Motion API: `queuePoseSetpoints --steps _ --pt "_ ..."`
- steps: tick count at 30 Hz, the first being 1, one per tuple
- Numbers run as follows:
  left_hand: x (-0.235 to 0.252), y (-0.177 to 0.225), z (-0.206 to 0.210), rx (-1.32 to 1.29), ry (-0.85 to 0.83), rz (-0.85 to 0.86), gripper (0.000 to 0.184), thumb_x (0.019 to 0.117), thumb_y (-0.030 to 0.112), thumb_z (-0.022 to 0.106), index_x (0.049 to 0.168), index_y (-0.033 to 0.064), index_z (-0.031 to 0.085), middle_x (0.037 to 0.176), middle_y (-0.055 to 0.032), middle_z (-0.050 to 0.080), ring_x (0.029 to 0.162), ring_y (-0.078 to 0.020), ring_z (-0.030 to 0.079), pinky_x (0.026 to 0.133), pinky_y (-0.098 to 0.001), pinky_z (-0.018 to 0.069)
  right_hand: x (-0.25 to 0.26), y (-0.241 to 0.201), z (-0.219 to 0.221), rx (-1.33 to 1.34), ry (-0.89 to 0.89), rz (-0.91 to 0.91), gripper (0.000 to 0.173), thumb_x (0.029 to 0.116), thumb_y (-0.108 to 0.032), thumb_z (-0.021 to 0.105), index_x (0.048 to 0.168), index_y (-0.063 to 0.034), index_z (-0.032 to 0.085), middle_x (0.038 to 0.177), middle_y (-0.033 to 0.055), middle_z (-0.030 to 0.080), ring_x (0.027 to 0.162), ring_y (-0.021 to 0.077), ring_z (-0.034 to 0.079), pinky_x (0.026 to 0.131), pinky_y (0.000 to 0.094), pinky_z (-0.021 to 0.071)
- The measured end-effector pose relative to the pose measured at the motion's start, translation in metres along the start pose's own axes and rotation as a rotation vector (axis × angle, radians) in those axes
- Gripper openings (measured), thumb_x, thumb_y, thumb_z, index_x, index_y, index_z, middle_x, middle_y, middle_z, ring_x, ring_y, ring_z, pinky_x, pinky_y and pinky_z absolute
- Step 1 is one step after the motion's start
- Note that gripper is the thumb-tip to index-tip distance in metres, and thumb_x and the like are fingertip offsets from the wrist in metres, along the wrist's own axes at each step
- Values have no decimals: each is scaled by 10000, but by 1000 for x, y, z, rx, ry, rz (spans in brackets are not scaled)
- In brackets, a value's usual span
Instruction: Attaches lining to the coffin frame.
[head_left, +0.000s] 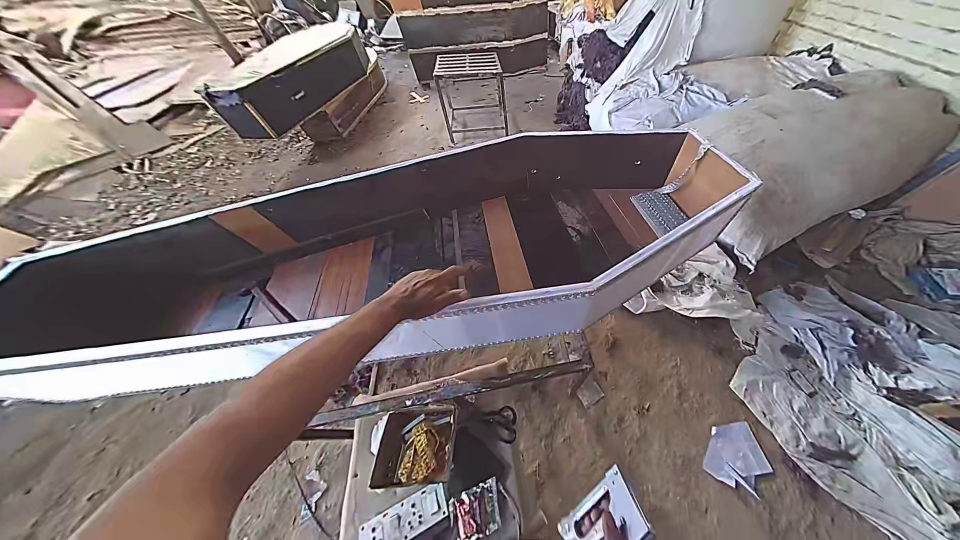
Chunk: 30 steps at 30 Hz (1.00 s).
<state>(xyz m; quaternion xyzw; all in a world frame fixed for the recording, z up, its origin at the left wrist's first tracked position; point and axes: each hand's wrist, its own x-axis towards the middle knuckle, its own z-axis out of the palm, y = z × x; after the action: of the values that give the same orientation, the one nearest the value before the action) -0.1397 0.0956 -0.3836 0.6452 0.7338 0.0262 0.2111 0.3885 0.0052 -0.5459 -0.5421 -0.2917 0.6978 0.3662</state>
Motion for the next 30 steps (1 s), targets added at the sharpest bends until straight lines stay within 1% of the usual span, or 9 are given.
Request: queuePoseSetpoints --steps 3,5,8,12,17,22,25,28,30 --pt "-46 -52 9 -9 -64 -22 911 944 814 222 1567 168 379 1100 -188 720 989 -399 710 889 -651 533 -3 -15 85 -57 -64 -102 261 901 -110 655 1112 39 618 870 85 738 778 152 725 729 327 625" --pt "-52 -61 14 -14 -79 24 950 920 855 213 1549 171 410 1055 -190 716 953 -394 708 860 -640 537 6 -28 141 -53 -111 -195 231 872 -47 657 1083 45 642 859 71 736 762 120 708 737 291 609" --pt "-51 -58 12 70 -119 114 934 923 853 234 1502 164 483 1105 -183 727 1002 -381 721 862 -627 551 29 -38 210 -38 -169 -300 326 845 -122 715 1106 66 658 905 116 740 845 172 733 827 349 626" --pt "-53 -59 14 131 -89 157 926 918 863 230 1422 158 556 1020 -159 741 937 -363 737 792 -606 571 57 -45 266 -33 -224 -403 324 845 -161 713 1077 58 658 893 113 732 855 189 726 824 360 615" --pt "-52 -57 17 141 -57 135 794 992 761 254 1361 146 595 960 -150 735 895 -356 736 765 -587 573 78 -46 291 -68 -209 -466 276 864 -194 715 1022 28 678 840 73 731 803 144 723 790 329 617" --pt "-52 -46 15 238 -56 60 698 1018 673 316 1162 84 663 899 -155 722 848 -360 732 720 -569 572 93 -29 304 -181 -55 -591 316 852 -260 727 1024 4 700 807 12 737 746 61 718 728 273 620" --pt "-52 -46 18 277 -16 61 674 1020 657 337 1092 72 664 854 -150 709 809 -357 729 685 -552 571 110 -15 314 -130 35 -743 299 845 -277 711 951 2 697 730 -8 707 650 45 689 639 256 611" --pt "-56 -46 22 291 15 53 684 1023 665 331 1100 67 654 858 -156 704 809 -363 727 685 -559 570 113 -3 311 -76 49 -772 273 849 -280 710 872 -9 683 633 -5 652 540 88 633 553 304 577" --pt "-58 -45 21 291 19 46 687 1023 671 338 1137 69 650 898 -161 713 847 -368 729 720 -571 573 89 14 301 -105 84 -724 324 842 -299 726 911 16 695 646 20 658 541 115 637 551 339 584"
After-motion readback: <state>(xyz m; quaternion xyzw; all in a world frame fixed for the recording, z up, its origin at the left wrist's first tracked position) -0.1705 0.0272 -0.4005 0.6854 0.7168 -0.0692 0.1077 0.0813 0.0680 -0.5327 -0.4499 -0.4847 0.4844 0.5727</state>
